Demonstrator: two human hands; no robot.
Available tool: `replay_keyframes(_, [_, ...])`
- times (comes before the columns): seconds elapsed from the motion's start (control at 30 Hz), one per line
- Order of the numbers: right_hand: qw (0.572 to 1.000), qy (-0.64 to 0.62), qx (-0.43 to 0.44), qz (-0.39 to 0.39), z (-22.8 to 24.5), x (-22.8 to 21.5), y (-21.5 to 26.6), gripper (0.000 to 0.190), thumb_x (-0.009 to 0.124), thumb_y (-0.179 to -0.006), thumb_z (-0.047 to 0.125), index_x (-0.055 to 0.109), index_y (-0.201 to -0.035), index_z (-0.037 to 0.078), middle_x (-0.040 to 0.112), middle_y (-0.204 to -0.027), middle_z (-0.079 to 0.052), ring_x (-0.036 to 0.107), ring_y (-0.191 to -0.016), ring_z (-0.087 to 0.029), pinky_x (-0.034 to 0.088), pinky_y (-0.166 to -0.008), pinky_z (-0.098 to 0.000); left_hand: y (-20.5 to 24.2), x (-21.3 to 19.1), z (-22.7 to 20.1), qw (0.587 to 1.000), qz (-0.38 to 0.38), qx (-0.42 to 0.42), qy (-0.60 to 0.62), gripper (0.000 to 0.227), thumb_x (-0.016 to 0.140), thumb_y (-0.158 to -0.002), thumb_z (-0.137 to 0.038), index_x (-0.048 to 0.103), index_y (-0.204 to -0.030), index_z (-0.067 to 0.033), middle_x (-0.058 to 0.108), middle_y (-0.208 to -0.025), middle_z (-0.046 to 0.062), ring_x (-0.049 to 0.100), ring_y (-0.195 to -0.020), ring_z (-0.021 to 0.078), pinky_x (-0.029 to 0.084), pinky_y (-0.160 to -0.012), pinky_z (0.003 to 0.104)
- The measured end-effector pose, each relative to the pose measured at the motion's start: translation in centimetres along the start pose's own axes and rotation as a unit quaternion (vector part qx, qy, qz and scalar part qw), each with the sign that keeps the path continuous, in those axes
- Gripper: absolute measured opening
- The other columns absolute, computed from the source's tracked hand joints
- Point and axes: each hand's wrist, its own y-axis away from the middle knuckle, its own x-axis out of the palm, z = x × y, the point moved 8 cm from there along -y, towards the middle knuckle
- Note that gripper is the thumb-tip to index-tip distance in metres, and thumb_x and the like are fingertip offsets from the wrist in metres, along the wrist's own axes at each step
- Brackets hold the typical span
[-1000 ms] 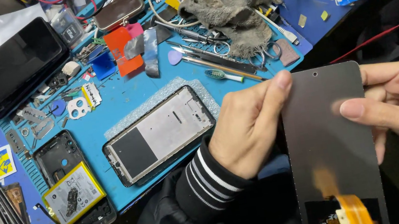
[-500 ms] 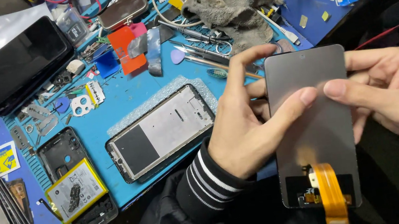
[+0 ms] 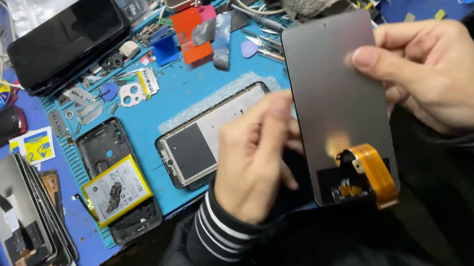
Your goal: The person handles a disassembled smartphone, picking up a detached screen assembly and aligning it with the phone's chassis. They then manipulate a small internal component, possibly a camera module, and attempt to place it into the phone's body.
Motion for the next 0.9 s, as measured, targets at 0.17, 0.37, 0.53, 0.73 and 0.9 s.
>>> replay_keyframes(0.17, [1.000,0.014,-0.007,-0.026,0.9,0.8,-1.0,0.014,0.063,-0.108,0.010,0.065,-0.102,-0.003,0.069,-0.090,-0.012,0.068,-0.067,-0.019,0.057,-0.047,-0.0265,0.8,1.2,1.3,1.000,0.023,0.019,0.007,0.026,0.062,-0.099,-0.030,0.071,-0.088,-0.0080,0.056,-0.067,-0.005,0.045,-0.063,0.0039,0.039,-0.056,0.023])
replay_keyframes(0.37, [0.992,0.120,-0.026,0.004,1.4,2.4,-0.9,0.016,0.067,-0.104,0.012,0.068,-0.102,-0.004,0.067,-0.081,-0.008,0.057,-0.045,-0.016,0.050,-0.042,-0.0219,-0.9,1.1,2.0,0.998,0.015,-0.030,0.051,0.036,0.069,-0.084,-0.036,0.070,-0.103,-0.0048,0.073,-0.090,0.002,0.066,-0.081,0.0093,0.057,-0.071,0.025])
replay_keyframes(0.53, [0.998,0.011,-0.004,-0.061,0.5,1.4,-0.8,0.018,0.067,-0.106,0.008,0.060,-0.094,-0.003,0.068,-0.081,-0.015,0.065,-0.050,-0.022,0.051,-0.036,-0.0264,-0.4,0.3,1.3,0.998,0.030,0.048,0.036,0.043,0.035,-0.107,-0.039,0.039,-0.071,-0.0157,0.039,-0.068,-0.007,0.038,-0.065,0.0072,0.036,-0.060,0.028])
replay_keyframes(0.73, [0.996,-0.046,-0.011,-0.075,0.5,-0.6,-1.0,0.017,0.063,-0.111,0.016,0.063,-0.101,0.002,0.068,-0.087,-0.008,0.066,-0.066,-0.011,0.059,-0.057,-0.0202,1.5,-2.7,1.1,0.977,-0.041,0.048,0.203,0.037,0.034,-0.112,-0.027,0.057,-0.113,0.0025,0.055,-0.062,0.009,0.051,-0.040,0.0132,0.035,-0.030,0.020])
replay_keyframes(0.9, [0.996,-0.037,-0.010,-0.085,1.0,-0.4,-0.5,0.017,0.064,-0.110,0.014,0.061,-0.100,0.001,0.070,-0.091,-0.012,0.066,-0.068,-0.014,0.061,-0.056,-0.0233,1.2,-0.4,1.2,0.990,0.028,-0.002,0.137,0.034,0.046,-0.105,-0.024,0.042,-0.134,-0.0050,0.057,-0.089,0.009,0.059,-0.048,0.0159,0.043,-0.037,0.021])
